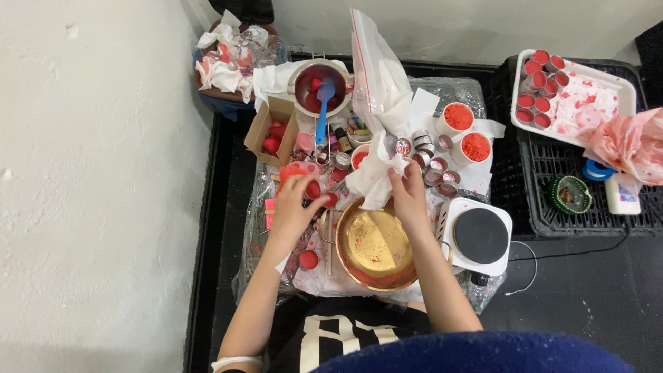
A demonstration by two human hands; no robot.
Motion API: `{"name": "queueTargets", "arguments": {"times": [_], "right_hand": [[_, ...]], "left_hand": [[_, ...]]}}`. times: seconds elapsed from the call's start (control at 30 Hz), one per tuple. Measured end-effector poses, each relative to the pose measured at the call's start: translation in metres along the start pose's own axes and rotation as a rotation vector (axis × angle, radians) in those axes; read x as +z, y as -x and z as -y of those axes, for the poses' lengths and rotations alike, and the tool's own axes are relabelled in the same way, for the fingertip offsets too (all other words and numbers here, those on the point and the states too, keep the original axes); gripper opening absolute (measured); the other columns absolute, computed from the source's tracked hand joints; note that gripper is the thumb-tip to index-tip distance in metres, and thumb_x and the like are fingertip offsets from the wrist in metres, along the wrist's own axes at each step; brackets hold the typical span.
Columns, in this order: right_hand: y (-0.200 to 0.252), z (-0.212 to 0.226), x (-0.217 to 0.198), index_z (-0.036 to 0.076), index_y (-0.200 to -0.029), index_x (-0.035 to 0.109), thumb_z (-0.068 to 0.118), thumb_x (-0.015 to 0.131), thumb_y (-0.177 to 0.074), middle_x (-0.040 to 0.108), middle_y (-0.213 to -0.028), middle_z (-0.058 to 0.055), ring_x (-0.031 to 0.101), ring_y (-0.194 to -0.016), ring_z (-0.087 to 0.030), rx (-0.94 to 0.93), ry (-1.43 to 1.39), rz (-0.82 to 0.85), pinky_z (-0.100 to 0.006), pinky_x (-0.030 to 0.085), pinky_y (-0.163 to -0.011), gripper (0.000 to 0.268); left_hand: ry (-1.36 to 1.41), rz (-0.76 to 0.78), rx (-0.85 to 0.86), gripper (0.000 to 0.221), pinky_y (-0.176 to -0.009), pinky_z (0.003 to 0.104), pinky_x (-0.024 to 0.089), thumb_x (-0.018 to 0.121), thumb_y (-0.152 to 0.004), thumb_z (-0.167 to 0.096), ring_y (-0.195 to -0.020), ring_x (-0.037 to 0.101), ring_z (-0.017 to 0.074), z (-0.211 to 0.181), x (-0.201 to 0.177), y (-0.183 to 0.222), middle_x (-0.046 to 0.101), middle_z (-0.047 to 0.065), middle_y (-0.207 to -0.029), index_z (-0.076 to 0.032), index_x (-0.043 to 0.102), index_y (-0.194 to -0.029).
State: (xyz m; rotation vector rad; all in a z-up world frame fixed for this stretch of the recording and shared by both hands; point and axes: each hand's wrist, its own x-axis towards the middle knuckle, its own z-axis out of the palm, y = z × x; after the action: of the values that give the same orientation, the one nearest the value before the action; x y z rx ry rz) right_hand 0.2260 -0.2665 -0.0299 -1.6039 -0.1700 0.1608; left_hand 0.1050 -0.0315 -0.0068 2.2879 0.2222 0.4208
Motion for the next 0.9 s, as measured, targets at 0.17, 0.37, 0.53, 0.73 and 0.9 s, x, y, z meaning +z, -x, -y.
{"name": "queueTargets", "arguments": {"times": [0.17, 0.37, 0.53, 0.73, 0.9], "right_hand": [[0.017, 0.013, 0.015, 0.008, -0.140, 0.044, 0.019, 0.051, -0.103, 0.060, -0.129, -0.007, 0.063, -0.110, -0.015, 0.248, -0.332, 0.079, -0.032, 0.055, -0.093, 0.039], [0.039, 0.022, 0.025, -0.002, -0.144, 0.044, 0.029, 0.048, -0.107, 0.059, -0.138, -0.011, 0.063, -0.123, -0.018, 0.404, -0.826, 0.388, -0.037, 0.052, -0.106, 0.049], [0.040, 0.000, 0.001, 0.002, -0.150, 0.051, 0.021, 0.051, -0.107, 0.064, -0.133, -0.003, 0.060, -0.114, -0.009, 0.383, -0.595, 0.361, -0.029, 0.050, -0.098, 0.046], [0.056, -0.028, -0.009, -0.003, -0.132, 0.069, 0.011, 0.058, -0.107, 0.074, -0.110, -0.003, 0.064, -0.096, -0.009, 0.160, -0.180, 0.191, -0.028, 0.054, -0.086, 0.031], [0.072, 0.009, -0.016, -0.004, -0.133, 0.066, 0.005, 0.054, -0.105, 0.065, -0.142, -0.014, 0.062, -0.127, -0.019, -0.157, -0.004, 0.234, -0.031, 0.047, -0.107, 0.031]], "left_hand": [[0.281, -0.103, -0.148, 0.048, -0.094, 0.039, 0.054, 0.084, -0.083, -0.023, -0.110, 0.066, 0.0276, -0.037, -0.011, -0.004, 0.064, 0.011, -0.123, -0.013, 0.069, -0.128], [0.395, -0.042, 0.054, 0.052, -0.103, 0.039, 0.052, 0.086, -0.078, -0.021, -0.117, 0.067, 0.0253, -0.067, 0.018, -0.002, 0.070, 0.008, -0.124, -0.012, 0.070, -0.126], [0.058, -0.106, 0.202, 0.051, -0.102, 0.045, 0.040, 0.089, -0.066, -0.030, -0.113, 0.066, 0.0255, -0.071, 0.034, -0.003, 0.074, 0.006, -0.111, -0.010, 0.074, -0.111], [0.038, -0.075, 0.252, 0.046, -0.105, 0.044, 0.035, 0.090, -0.069, -0.036, -0.111, 0.067, 0.0232, -0.073, 0.045, -0.001, 0.074, 0.005, -0.106, -0.011, 0.071, -0.103], [0.454, 0.198, -0.299, 0.039, -0.073, 0.033, 0.061, 0.090, -0.069, -0.017, -0.080, 0.075, 0.0146, -0.071, 0.050, -0.004, 0.070, 0.003, -0.105, -0.006, 0.075, -0.104]]}}
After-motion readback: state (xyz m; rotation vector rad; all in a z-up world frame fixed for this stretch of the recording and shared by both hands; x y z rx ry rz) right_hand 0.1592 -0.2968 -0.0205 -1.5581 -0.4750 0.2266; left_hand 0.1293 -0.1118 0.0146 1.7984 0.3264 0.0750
